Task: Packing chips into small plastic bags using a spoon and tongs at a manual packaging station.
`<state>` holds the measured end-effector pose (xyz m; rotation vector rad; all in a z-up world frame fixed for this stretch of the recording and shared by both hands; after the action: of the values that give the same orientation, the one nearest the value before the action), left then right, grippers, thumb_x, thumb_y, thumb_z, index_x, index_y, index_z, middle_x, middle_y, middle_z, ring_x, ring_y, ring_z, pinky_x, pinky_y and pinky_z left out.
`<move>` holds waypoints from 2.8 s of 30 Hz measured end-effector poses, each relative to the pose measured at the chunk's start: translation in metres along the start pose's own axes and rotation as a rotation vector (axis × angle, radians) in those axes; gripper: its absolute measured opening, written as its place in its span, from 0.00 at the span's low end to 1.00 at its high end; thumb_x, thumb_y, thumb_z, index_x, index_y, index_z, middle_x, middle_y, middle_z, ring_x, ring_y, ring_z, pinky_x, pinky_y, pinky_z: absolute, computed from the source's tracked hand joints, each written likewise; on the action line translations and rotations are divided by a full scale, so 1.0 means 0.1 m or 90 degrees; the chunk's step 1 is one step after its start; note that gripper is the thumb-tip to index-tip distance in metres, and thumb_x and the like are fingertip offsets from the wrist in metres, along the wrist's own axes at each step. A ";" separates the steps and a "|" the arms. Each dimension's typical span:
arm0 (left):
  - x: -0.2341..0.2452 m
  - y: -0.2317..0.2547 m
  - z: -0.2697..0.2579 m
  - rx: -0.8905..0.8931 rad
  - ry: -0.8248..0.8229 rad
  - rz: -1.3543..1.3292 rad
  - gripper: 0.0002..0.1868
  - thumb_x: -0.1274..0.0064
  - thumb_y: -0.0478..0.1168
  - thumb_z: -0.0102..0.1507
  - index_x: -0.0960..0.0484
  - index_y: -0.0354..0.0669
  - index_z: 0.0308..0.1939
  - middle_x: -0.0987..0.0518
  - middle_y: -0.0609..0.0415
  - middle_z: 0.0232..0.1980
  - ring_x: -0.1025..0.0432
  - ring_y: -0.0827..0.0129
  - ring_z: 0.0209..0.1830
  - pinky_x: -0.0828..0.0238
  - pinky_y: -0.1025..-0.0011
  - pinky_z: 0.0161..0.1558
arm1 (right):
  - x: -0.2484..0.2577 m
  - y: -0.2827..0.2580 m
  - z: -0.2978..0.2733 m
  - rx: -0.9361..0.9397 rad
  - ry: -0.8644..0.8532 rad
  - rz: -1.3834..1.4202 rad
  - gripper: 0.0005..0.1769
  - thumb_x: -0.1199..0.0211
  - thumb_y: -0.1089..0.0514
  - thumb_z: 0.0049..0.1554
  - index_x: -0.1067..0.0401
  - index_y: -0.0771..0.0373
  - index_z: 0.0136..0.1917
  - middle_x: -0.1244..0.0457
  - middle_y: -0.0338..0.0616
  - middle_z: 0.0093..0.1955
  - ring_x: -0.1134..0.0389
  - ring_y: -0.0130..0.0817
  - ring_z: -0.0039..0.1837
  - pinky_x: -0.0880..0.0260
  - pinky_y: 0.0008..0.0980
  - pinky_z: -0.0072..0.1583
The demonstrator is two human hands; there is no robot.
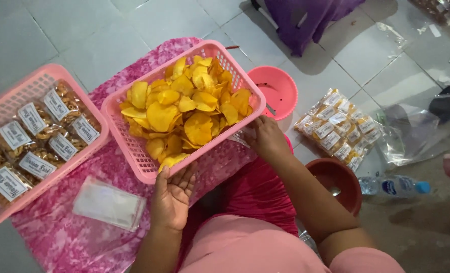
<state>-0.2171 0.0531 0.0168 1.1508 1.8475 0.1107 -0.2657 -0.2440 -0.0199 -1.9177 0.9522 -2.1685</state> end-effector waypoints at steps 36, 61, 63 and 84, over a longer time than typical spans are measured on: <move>-0.33 -0.58 -0.10 -0.501 -0.219 0.880 0.30 0.45 0.40 0.64 0.33 0.39 0.69 0.28 0.43 0.67 0.32 0.54 0.67 0.37 0.59 0.68 | 0.42 -0.51 -0.34 0.379 0.067 0.025 0.13 0.36 0.56 0.58 0.24 0.61 0.55 0.30 0.44 0.55 0.30 0.42 0.56 0.31 0.39 0.60; -0.33 -0.94 0.56 -0.559 -0.067 1.109 0.13 0.45 0.48 0.63 0.16 0.43 0.41 0.16 0.42 0.35 0.20 0.46 0.42 0.26 0.50 0.50 | -0.20 0.37 -0.15 0.360 0.016 0.146 0.17 0.36 0.56 0.57 0.28 0.69 0.56 0.35 0.67 0.48 0.34 0.71 0.52 0.34 0.63 0.54; -0.18 -1.10 0.74 -0.601 -0.051 1.097 0.25 0.48 0.48 0.65 0.22 0.49 0.65 0.20 0.39 0.58 0.30 0.41 0.64 0.41 0.44 0.70 | -0.14 0.39 -0.07 0.335 -0.007 0.098 0.13 0.32 0.54 0.55 0.29 0.64 0.46 0.32 0.56 0.51 0.31 0.60 0.54 0.33 0.55 0.53; -0.09 -0.96 0.44 -0.736 -0.165 1.088 0.21 0.45 0.48 0.67 0.25 0.54 0.64 0.22 0.46 0.57 0.27 0.47 0.59 0.31 0.49 0.57 | -0.13 0.13 -0.17 0.171 0.075 -0.048 0.15 0.32 0.51 0.61 0.20 0.59 0.58 0.30 0.57 0.55 0.28 0.57 0.56 0.27 0.47 0.55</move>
<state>-0.2473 -0.0235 -0.0501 1.3315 -0.0552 1.5927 -0.2825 -0.2416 -0.0380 -1.7440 0.5736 -2.3348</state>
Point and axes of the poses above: each hand's wrist, its own z-axis towards the middle knuckle, its own x-axis out of the back of the hand, y = z × x, the point moved 2 cm from there along z, towards the middle knuckle
